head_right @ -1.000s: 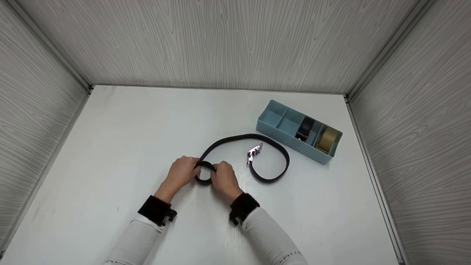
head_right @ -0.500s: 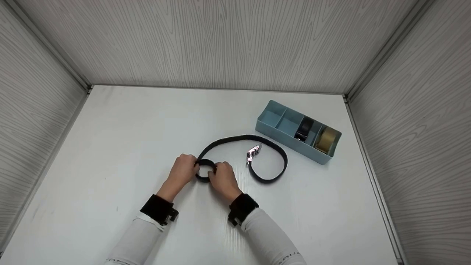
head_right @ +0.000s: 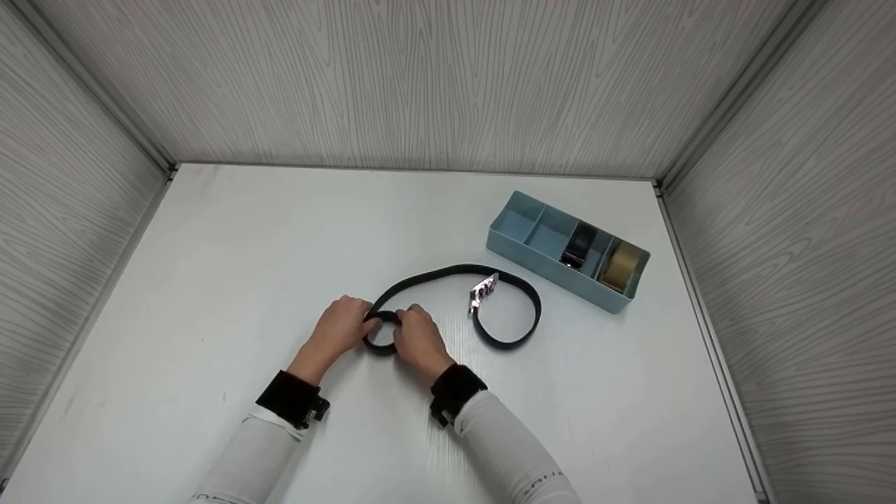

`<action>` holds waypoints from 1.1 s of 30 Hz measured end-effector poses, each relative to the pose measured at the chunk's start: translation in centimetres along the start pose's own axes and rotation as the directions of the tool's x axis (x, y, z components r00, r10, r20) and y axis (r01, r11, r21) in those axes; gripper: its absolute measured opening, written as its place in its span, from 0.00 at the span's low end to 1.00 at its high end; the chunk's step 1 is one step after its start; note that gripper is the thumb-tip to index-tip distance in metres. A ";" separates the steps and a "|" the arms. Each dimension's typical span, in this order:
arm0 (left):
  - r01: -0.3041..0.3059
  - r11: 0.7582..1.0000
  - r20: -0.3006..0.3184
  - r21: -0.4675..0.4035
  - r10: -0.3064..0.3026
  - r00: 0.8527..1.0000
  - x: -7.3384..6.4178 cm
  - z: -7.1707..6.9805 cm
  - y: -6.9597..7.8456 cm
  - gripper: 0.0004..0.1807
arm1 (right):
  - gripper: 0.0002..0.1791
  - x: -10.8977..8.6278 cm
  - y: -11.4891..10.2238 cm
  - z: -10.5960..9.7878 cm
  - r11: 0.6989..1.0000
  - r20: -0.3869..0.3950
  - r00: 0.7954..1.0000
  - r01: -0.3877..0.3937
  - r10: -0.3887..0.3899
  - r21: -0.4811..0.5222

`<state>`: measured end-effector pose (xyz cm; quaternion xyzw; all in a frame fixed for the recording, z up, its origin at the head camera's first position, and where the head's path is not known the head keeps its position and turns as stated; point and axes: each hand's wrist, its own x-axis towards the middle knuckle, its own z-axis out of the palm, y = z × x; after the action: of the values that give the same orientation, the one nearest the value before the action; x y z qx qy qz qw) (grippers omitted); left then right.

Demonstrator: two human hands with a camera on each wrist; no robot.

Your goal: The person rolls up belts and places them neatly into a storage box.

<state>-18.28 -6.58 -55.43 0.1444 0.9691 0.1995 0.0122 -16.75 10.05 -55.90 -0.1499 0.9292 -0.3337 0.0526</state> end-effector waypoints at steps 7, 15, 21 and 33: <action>0.028 1.000 0.022 -0.006 -0.028 0.999 0.2 0.5 0.3 0.03 | 0.09 -0.2 0.2 0.2 0.999 -0.029 0.999 -0.034 0.034 0.028; 0.093 0.995 0.007 -0.044 -0.093 0.996 0.1 0.7 0.8 0.01 | 0.04 -0.9 0.2 0.3 0.994 -0.044 0.994 -0.094 0.097 0.048; 0.069 0.997 0.018 -0.028 -0.069 0.997 0.4 0.6 0.5 0.06 | 0.04 -0.2 0.2 0.1 1.000 -0.045 0.999 -0.026 0.027 0.016; 0.099 0.995 0.003 -0.027 -0.099 0.995 0.7 0.8 0.3 0.06 | 0.17 -0.2 1.5 -1.5 0.995 -0.110 0.991 -0.086 0.081 -0.042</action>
<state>-18.84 -5.76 -56.05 0.0963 0.9723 0.2117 0.0246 -17.24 12.10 -55.66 -0.0939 0.9437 -0.3171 0.0126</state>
